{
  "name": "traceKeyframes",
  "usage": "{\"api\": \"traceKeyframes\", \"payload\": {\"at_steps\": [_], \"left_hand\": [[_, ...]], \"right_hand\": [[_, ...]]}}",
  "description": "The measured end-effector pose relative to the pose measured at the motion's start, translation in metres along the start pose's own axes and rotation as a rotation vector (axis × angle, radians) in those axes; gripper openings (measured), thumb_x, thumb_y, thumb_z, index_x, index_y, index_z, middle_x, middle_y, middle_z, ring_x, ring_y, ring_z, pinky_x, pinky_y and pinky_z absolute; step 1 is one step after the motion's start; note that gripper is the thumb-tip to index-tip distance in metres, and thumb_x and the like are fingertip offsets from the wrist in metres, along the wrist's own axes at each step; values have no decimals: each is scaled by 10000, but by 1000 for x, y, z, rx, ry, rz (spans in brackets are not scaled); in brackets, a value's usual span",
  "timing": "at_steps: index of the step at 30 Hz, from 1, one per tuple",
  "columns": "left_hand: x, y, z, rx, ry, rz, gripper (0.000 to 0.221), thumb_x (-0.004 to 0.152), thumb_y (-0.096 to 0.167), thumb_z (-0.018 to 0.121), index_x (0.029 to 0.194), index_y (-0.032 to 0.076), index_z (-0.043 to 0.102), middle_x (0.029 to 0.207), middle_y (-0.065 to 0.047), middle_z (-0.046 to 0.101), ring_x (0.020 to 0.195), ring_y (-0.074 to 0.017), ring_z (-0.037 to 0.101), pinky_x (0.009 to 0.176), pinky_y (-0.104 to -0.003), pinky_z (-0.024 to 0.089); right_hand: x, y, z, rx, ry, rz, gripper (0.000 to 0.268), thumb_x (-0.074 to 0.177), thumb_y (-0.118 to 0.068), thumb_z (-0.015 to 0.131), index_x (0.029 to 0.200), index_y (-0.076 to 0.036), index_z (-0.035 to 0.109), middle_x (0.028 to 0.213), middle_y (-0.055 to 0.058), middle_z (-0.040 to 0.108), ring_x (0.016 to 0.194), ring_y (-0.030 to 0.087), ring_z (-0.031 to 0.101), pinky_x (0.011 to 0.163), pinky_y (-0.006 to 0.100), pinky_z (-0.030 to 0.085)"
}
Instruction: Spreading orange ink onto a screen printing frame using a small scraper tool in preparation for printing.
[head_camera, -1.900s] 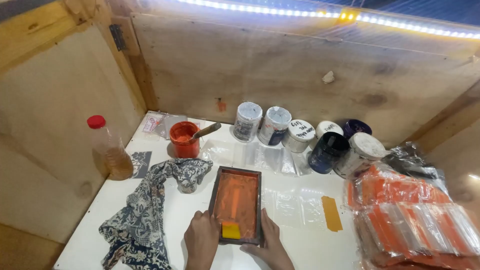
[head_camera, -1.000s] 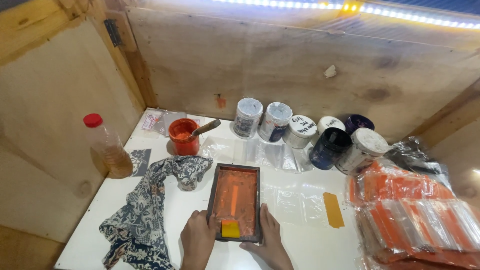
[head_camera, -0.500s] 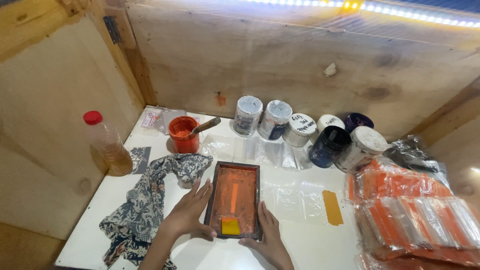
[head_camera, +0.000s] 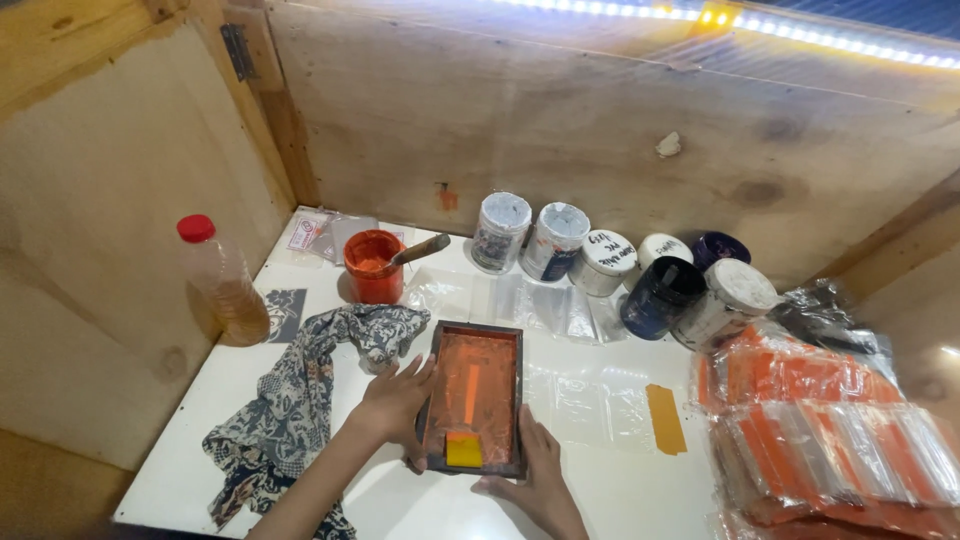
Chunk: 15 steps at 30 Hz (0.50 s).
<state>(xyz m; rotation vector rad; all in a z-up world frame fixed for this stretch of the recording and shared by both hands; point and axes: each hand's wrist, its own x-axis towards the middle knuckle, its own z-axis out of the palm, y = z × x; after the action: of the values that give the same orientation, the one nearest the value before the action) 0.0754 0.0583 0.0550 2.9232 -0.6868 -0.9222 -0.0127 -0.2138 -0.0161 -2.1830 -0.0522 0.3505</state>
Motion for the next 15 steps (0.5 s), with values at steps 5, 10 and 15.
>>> {"api": "traceKeyframes", "payload": {"at_steps": [5, 10, 15], "left_hand": [[-22, 17, -29, 27, -139, -63, 1526, 563, 658, 823, 1652, 128, -105, 1745, -45, -154, 1613, -211, -56, 1298, -448, 18], [-26, 20, -34, 39, -184, -83, 1527, 569, 628, 816, 1649, 142, -148, 1741, -24, -205, 1614, -197, -29, 1298, -455, 73], [-28, 20, -33, -2, -169, -81, 1494, 594, 606, 828, 1655, 155, -122, 1740, -23, -198, 1615, -212, -28, 1296, -466, 80]], "right_hand": [[-3, -46, 5, -350, 90, -113, 940, 748, -540, 900, 1505, -341, 380, 1584, -60, 365, 1425, 284, 272, 1117, 501, 300], [12, -57, 14, -643, 122, -446, 467, 760, -430, 853, 1192, -297, 738, 1179, -102, 701, 1211, 260, 491, 903, 482, 326], [40, -69, 10, -849, 185, -512, 214, 790, -74, 726, 875, -270, 733, 780, -91, 733, 829, 201, 648, 793, 446, 352]]}}
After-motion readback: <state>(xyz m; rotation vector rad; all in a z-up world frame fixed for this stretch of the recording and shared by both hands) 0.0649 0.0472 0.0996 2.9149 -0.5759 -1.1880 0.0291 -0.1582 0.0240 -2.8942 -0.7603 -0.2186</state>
